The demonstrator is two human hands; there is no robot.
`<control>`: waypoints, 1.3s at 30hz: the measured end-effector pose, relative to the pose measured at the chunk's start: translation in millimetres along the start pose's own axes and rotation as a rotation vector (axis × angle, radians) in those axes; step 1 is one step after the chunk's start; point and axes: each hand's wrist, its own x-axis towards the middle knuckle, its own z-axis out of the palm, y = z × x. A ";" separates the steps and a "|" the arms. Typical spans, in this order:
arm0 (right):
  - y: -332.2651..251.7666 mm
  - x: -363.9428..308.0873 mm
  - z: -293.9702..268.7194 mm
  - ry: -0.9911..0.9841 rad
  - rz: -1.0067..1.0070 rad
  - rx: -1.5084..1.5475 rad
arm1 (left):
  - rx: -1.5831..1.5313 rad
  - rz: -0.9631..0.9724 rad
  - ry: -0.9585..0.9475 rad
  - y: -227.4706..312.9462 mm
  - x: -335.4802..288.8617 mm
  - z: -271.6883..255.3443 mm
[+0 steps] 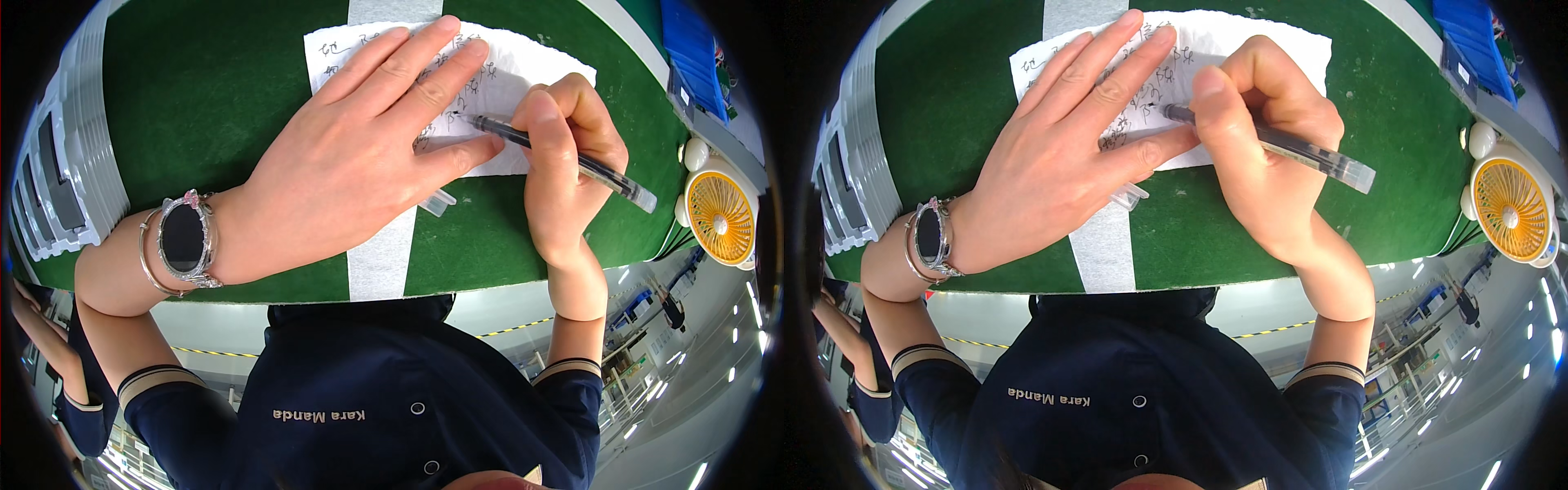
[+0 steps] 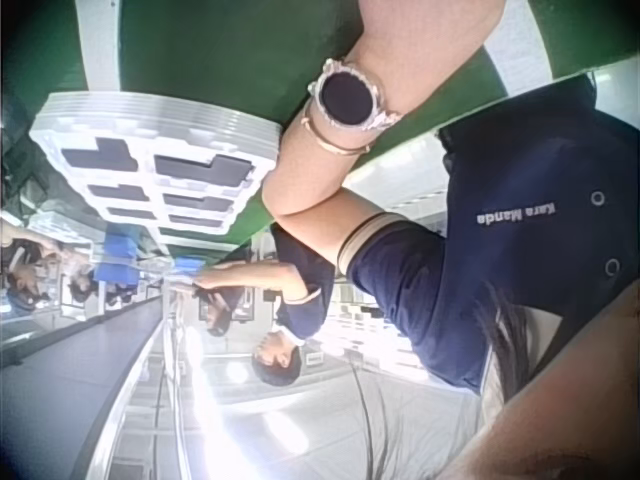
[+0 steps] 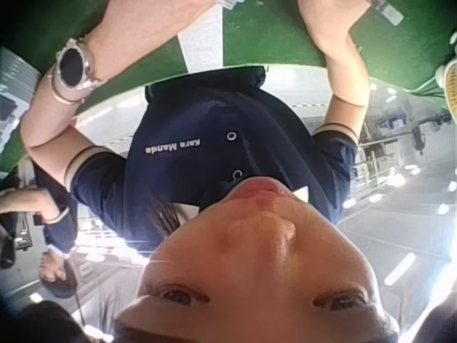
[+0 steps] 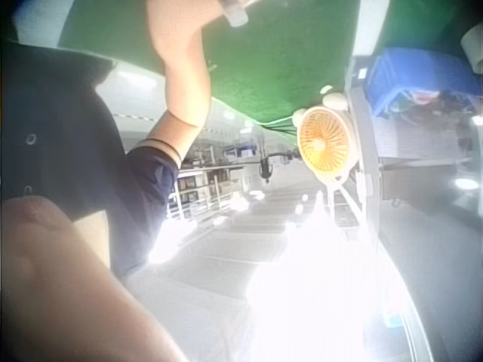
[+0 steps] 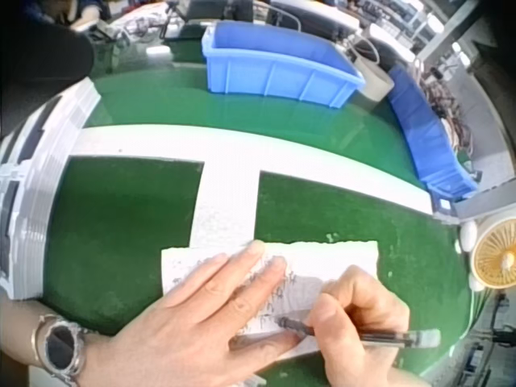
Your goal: The recorder is writing handwritten notes or logs on a small piece of white paper at a factory workbench using a pen.
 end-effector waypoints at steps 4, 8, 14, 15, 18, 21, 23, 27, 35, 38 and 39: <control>-1.2 -0.2 -1.4 -0.017 0.009 -0.041 | -0.007 -0.003 0.000 0.1 -0.3 0.0; 1.7 1.2 -1.1 0.029 -0.014 -0.034 | 0.007 0.002 0.011 -0.3 -0.6 1.9; -1.1 0.3 -3.5 -0.035 0.016 -0.046 | -0.020 -0.010 0.009 1.0 -1.2 1.4; -2.1 0.4 -2.5 -0.021 0.026 -0.050 | -0.026 -0.012 0.011 1.0 -1.3 1.6; -5.4 -0.2 0.0 -0.005 0.051 -0.055 | -0.008 0.002 0.011 -0.1 -1.4 1.9; -4.0 -1.1 -1.6 -0.019 0.056 -0.048 | -0.027 0.002 0.011 -0.1 -0.9 1.2; -2.6 0.2 -2.5 0.000 0.044 -0.055 | -0.017 -0.002 0.026 0.5 -0.7 2.4; 4.5 1.5 -6.9 0.027 -0.010 0.064 | -0.004 0.002 0.028 0.2 -0.4 1.9; 5.1 6.8 -23.9 0.158 -0.050 0.191 | -0.004 0.006 -0.024 0.9 -0.8 -1.0; -0.5 3.9 -21.6 0.184 -0.024 0.132 | -0.027 -0.021 -0.016 1.9 0.6 -2.2; -1.2 3.2 -22.0 0.180 -0.018 0.125 | -0.041 -0.036 -0.012 2.6 1.6 -3.6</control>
